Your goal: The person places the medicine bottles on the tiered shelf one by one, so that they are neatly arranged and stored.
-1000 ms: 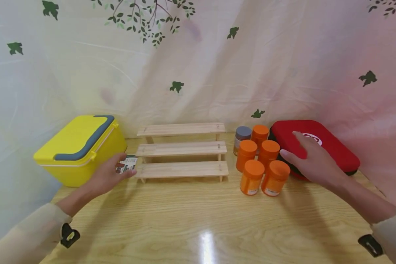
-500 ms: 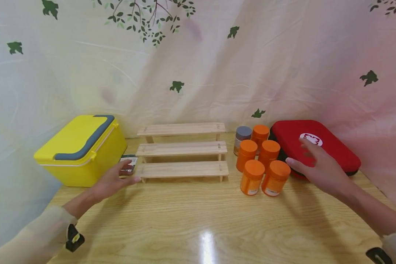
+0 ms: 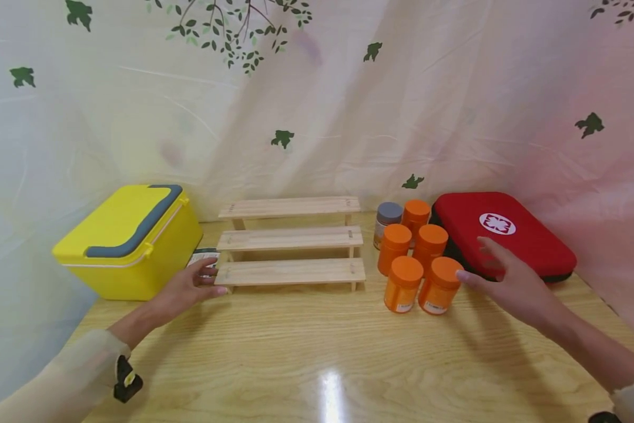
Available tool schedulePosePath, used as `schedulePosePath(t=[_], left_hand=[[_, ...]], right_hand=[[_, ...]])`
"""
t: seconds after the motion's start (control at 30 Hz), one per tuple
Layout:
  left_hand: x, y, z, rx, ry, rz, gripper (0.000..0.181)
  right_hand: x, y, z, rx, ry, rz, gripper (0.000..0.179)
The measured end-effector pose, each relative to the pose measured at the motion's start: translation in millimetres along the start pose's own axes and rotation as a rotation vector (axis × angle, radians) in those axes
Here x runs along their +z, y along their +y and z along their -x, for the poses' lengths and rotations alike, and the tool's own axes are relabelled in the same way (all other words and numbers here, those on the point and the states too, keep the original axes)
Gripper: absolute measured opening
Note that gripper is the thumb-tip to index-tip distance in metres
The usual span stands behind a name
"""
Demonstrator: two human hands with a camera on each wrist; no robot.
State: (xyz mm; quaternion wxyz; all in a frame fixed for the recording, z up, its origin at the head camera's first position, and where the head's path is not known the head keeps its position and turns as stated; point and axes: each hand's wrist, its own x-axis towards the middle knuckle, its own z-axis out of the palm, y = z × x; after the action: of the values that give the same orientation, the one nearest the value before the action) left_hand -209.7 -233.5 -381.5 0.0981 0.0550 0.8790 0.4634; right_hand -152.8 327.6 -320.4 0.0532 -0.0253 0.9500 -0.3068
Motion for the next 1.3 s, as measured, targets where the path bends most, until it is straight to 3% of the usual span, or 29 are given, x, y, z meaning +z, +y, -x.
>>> schedulePosePath(t=[0.27, 0.7, 0.9, 1.13, 1.3], left_hand=[[-0.8, -6.3, -5.8, -0.058, -0.055, 0.123, 0.08], [5.0, -4.4, -9.7, -0.086, -0.032, 0.159, 0.076], [6.7, -7.9, -10.5, -0.093, -0.036, 0.191, 0.072], [5.9, -10.2, -11.6, -0.121, -0.039, 0.212, 0.068], [5.3, -10.2, -12.3, -0.105, -0.05, 0.235, 0.069]], right_hand=[[8.4, 6.2, 0.1, -0.045, -0.012, -0.047, 0.093], [11.7, 4.7, -6.0, -0.078, -0.01, -0.045, 0.096], [13.7, 4.4, -8.5, -0.041, -0.059, -0.059, 0.096], [18.2, 4.5, -10.7, -0.059, -0.065, -0.051, 0.092], [19.7, 3.8, -12.1, -0.071, -0.05, -0.045, 0.088]])
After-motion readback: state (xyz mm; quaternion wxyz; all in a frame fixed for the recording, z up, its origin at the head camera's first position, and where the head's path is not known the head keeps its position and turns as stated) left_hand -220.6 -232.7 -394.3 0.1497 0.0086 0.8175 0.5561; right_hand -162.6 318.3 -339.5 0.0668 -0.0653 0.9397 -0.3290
